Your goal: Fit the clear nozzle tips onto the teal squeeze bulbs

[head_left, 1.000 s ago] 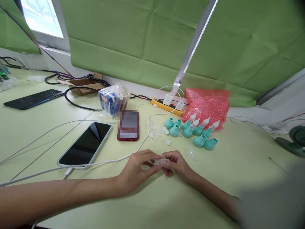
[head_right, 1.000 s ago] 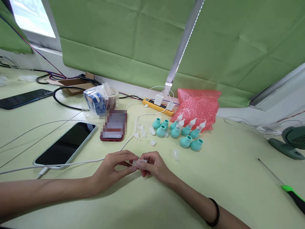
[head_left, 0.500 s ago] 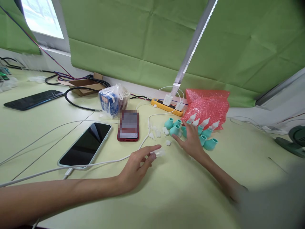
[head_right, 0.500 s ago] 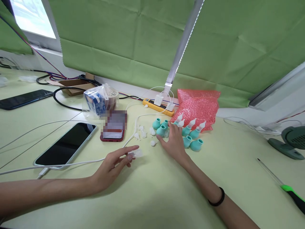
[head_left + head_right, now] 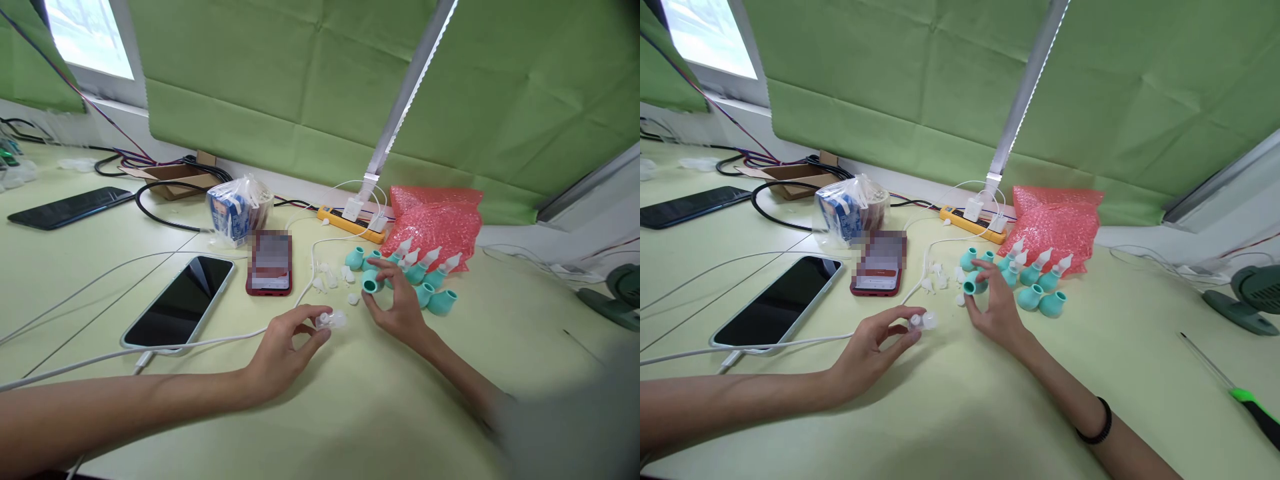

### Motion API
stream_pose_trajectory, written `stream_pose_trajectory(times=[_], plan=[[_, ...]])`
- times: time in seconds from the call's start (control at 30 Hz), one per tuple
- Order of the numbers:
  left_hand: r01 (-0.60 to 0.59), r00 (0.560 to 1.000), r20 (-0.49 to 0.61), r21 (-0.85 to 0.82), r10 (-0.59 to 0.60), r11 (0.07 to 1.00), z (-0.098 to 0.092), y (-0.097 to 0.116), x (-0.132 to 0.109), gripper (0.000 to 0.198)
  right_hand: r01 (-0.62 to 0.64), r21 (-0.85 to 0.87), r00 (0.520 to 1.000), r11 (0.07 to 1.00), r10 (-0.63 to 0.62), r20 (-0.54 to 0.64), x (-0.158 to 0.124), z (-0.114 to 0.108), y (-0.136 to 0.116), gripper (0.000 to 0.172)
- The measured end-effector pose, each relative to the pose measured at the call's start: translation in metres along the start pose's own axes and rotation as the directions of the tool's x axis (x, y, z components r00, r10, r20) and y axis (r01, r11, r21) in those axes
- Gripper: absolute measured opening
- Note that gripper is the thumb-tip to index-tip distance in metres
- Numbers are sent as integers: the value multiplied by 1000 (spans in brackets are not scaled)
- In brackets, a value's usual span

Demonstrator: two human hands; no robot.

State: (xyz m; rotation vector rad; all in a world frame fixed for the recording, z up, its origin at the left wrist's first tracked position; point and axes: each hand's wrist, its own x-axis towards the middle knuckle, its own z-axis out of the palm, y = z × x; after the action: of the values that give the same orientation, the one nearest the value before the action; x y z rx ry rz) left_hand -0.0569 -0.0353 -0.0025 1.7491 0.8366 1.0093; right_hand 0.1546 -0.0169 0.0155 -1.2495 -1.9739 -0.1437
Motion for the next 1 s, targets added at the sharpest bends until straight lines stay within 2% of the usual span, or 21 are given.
stream_pose_trajectory(times=[0.1, 0.17, 0.23, 0.43, 0.7, 0.8, 0.9, 1.0], plan=[[-40, 999, -5, -5, 40, 999, -1, 1, 1, 21, 115, 74, 974, 991, -127, 185, -1, -10, -19, 25], [-33, 999, 8, -18, 33, 999, -1, 3, 1, 20, 172, 64, 950, 983, -182, 255, -3, -13, -26, 28], [-13, 999, 41, -34, 14, 999, -1, 3, 1, 21, 209, 47, 941, 977, -214, 263, -4, -14, -30, 27], [36, 993, 118, -34, -32, 999, -1, 4, -1, 26, 281, -61, 912, 958, -246, 329, -8, -9, -34, 12], [86, 977, 198, -1, -84, 996, -2, 5, -3, 26, 451, -303, 883, 839, -370, 289, -19, -4, -39, 17], [47, 980, 192, 26, -51, 999, -1, 4, -3, 27, 365, -210, 909, 907, -298, 292, -21, 1, -39, 14], [-68, 984, 169, 125, 47, 990, -1, 2, -3, 27, 155, -45, 933, 987, -132, 334, -21, 5, -42, 10], [-187, 973, 175, 229, 148, 955, -1, 2, -4, 24, -47, 68, 903, 997, 13, 429, -20, 4, -46, 10]])
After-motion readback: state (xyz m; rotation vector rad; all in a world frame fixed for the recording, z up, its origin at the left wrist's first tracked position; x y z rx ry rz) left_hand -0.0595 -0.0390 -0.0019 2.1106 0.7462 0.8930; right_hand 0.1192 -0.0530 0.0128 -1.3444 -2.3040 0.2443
